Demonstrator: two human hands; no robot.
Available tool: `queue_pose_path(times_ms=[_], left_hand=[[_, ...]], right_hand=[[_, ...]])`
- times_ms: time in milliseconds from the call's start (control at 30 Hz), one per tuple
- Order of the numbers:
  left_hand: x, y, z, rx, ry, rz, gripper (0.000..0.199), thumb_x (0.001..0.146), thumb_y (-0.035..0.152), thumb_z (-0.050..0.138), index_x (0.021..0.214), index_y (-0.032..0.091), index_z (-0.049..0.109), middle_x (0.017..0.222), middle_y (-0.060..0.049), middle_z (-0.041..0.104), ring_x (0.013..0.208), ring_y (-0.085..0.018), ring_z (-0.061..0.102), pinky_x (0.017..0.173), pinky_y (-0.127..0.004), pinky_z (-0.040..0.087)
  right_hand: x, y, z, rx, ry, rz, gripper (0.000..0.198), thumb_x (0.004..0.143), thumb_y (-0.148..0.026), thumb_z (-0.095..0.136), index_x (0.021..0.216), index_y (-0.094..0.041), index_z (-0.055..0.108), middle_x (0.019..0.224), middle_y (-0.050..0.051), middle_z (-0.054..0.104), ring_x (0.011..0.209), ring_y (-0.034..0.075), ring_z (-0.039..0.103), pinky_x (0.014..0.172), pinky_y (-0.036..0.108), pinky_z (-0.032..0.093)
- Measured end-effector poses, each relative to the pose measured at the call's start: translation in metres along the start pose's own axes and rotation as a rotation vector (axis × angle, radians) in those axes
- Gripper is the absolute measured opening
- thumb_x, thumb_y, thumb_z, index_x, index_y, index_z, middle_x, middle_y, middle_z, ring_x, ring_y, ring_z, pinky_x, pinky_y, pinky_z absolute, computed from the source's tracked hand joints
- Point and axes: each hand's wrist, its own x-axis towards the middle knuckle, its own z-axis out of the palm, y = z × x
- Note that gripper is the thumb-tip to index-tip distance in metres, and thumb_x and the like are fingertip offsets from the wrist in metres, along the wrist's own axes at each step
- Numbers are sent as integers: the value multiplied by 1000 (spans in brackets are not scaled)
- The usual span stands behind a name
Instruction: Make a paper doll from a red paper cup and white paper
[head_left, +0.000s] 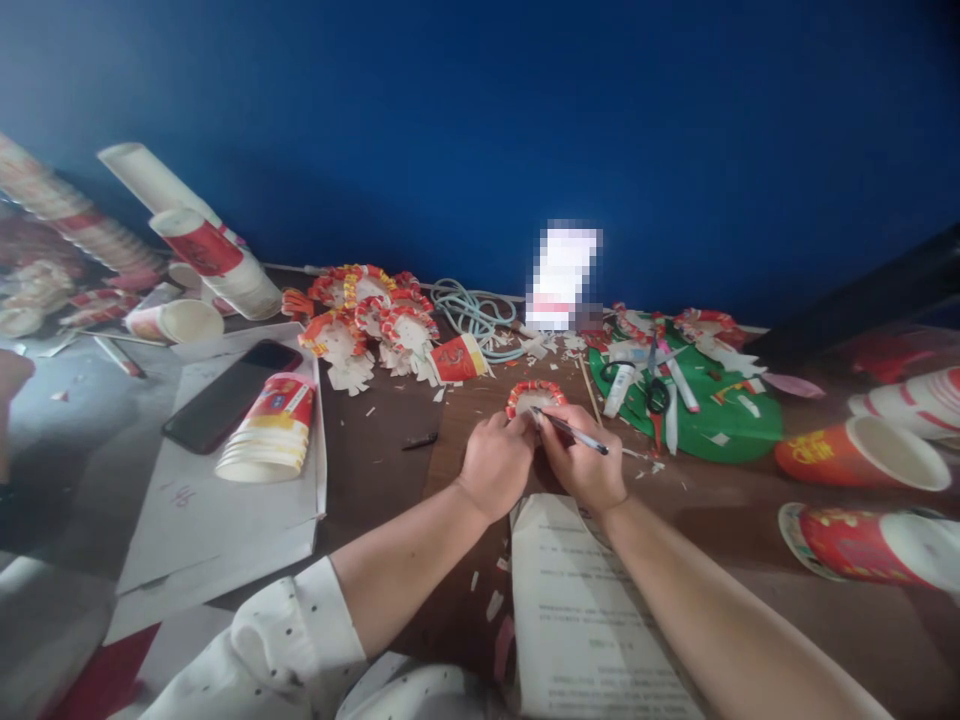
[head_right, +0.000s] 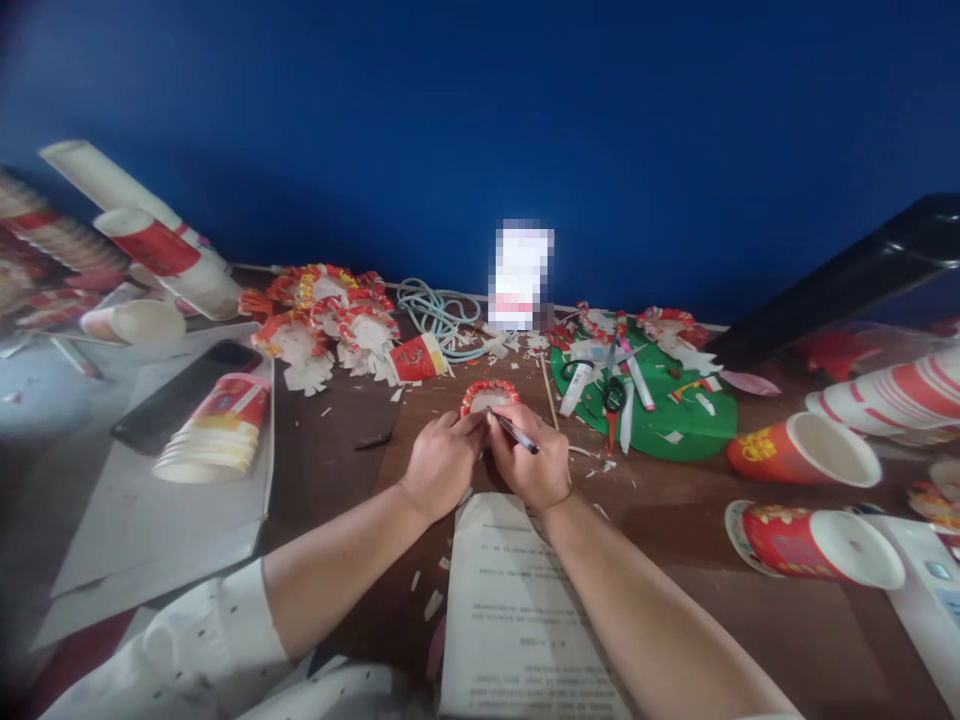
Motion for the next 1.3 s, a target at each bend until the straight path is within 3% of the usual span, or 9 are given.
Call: queue_pose_path(times_ms=[300,467,1300], left_hand=[[3,-1,0,-35,26,25,23,91,23,42,95,16,63,105,-6,63,100,-22,48,82,-37,38],[4,0,-2,-51,19,17,21,90,22,44,91,16,64,101,-7,64,97,-23,49,79,-38,38],[4,1,-3,-55,33,3,24,90,17,40,94,14,64,103,-10,65,92,-24,53,76,-41,37]], right_hand=[[0,0,2,-79,-9,-26,18,87,-32,55,99,-21,63,89,5,70,80,18,67,70,27,50],[0,1,3,-66,-12,-20,18,87,-31,55,101,-22,62,90,3,70,79,17,67,70,26,50],[-2,3,5,-96,-32,-26,19,89,-33,52,101,-22,61,90,5,70,81,18,67,70,27,49]])
